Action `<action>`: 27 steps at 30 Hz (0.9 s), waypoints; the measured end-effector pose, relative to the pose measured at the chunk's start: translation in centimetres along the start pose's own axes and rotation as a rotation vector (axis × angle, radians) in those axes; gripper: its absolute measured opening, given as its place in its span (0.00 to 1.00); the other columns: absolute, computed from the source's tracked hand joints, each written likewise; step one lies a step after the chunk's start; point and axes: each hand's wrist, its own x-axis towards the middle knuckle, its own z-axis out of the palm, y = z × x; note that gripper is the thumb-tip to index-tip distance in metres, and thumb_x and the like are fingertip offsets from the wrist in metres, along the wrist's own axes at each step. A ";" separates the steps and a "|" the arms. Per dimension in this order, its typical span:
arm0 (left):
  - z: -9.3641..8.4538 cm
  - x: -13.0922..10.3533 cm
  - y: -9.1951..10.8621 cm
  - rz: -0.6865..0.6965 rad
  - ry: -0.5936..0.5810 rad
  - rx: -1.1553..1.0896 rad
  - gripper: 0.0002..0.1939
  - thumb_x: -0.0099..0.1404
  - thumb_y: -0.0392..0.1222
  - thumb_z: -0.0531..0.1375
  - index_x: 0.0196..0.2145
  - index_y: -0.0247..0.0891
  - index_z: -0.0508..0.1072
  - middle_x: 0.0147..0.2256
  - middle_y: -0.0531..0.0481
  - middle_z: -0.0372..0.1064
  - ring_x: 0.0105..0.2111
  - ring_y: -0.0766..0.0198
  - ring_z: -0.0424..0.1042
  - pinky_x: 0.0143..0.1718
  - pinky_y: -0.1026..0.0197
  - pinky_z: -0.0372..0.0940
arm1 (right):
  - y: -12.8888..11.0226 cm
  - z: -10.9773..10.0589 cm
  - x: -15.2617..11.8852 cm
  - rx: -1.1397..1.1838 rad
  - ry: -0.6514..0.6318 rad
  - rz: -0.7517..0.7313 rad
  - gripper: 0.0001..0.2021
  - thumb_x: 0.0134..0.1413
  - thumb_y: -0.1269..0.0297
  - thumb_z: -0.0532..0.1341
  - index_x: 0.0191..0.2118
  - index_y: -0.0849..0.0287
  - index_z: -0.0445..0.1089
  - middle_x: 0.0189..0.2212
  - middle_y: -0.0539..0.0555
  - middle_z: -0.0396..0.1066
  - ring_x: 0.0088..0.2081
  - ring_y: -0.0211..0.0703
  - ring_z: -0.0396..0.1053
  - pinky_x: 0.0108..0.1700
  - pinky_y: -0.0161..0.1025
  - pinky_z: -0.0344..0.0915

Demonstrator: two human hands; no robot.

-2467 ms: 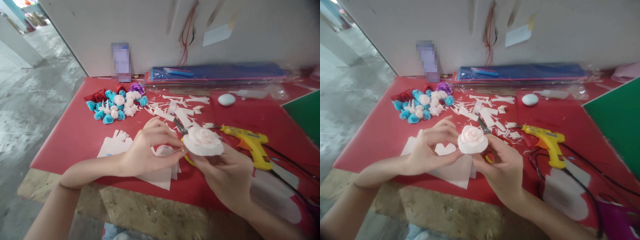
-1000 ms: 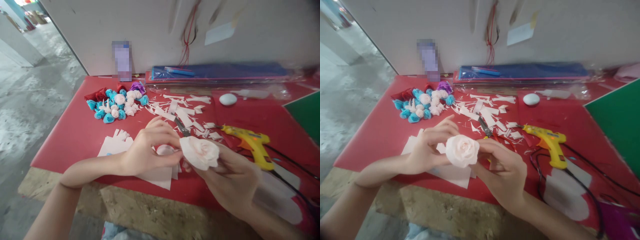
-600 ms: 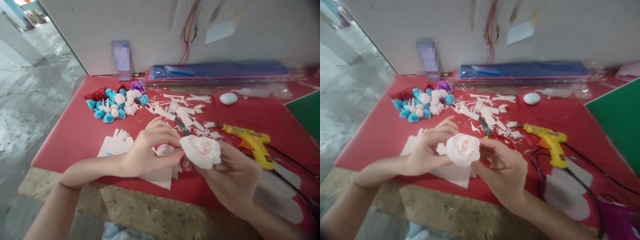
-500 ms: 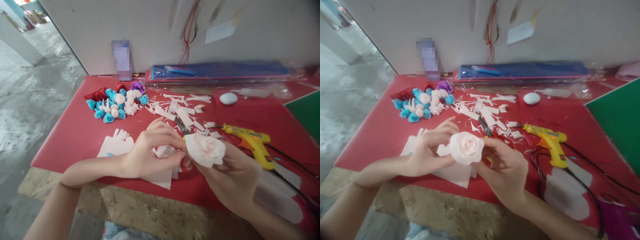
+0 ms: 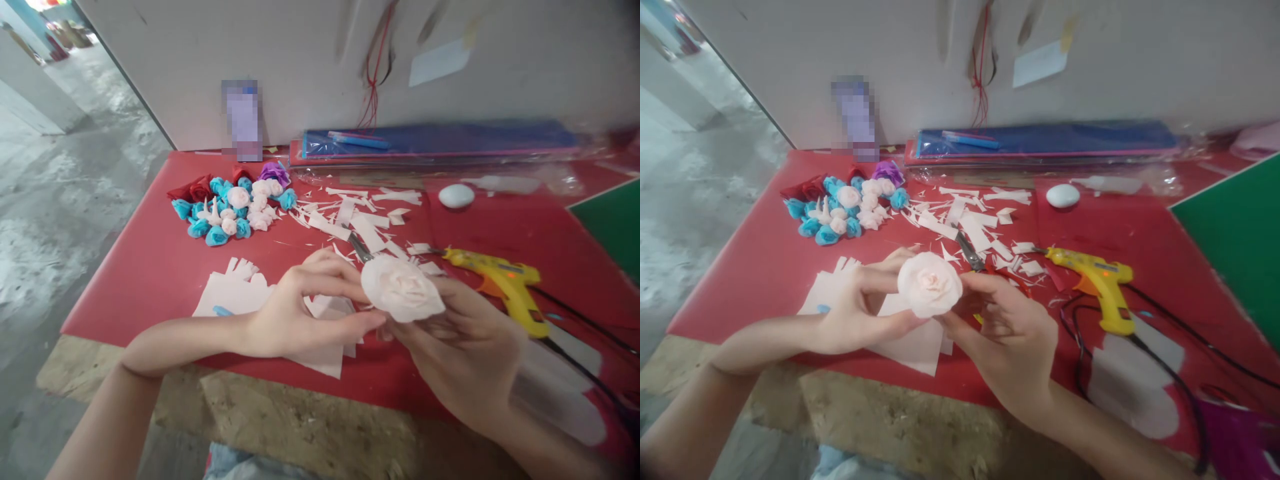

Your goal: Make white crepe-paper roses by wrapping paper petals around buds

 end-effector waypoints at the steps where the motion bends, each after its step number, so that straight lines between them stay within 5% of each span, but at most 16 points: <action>1: 0.0 0.0 0.0 -0.034 -0.007 -0.010 0.05 0.56 0.35 0.60 0.26 0.30 0.74 0.27 0.45 0.70 0.30 0.64 0.64 0.38 0.58 0.63 | -0.1 0.0 0.0 -0.013 0.001 0.001 0.10 0.37 0.73 0.65 0.29 0.54 0.69 0.19 0.44 0.69 0.16 0.33 0.65 0.17 0.30 0.64; 9: 0.3 -0.3 -0.3 -0.227 0.005 -0.097 0.02 0.52 0.36 0.63 0.25 0.35 0.74 0.28 0.48 0.67 0.33 0.64 0.66 0.38 0.59 0.65 | -0.6 0.2 -0.5 -0.234 0.029 -0.046 0.10 0.39 0.70 0.63 0.31 0.51 0.66 0.21 0.46 0.71 0.20 0.38 0.69 0.18 0.31 0.65; 18: 1.0 -0.4 -0.9 -0.304 0.137 -0.248 0.02 0.50 0.35 0.63 0.22 0.34 0.75 0.26 0.48 0.67 0.32 0.64 0.67 0.35 0.60 0.64 | -0.6 0.9 0.1 -0.161 -0.019 -0.108 0.13 0.42 0.76 0.61 0.32 0.51 0.62 0.23 0.45 0.66 0.21 0.34 0.68 0.24 0.29 0.69; 23: 0.5 -0.3 -0.8 -0.343 0.150 -0.280 0.03 0.50 0.35 0.63 0.20 0.37 0.76 0.21 0.52 0.65 0.23 0.69 0.61 0.25 0.63 0.61 | -0.5 0.6 0.5 -0.069 -0.123 -0.100 0.12 0.42 0.73 0.63 0.33 0.52 0.62 0.24 0.45 0.66 0.18 0.31 0.63 0.19 0.28 0.64; 27: 0.2 -0.2 -0.5 -0.371 0.148 -0.349 0.04 0.50 0.35 0.63 0.21 0.40 0.77 0.22 0.53 0.67 0.26 0.68 0.64 0.27 0.64 0.61 | -0.7 0.1 0.7 0.012 -0.243 -0.048 0.06 0.47 0.74 0.59 0.30 0.55 0.65 0.24 0.46 0.65 0.17 0.30 0.61 0.17 0.29 0.60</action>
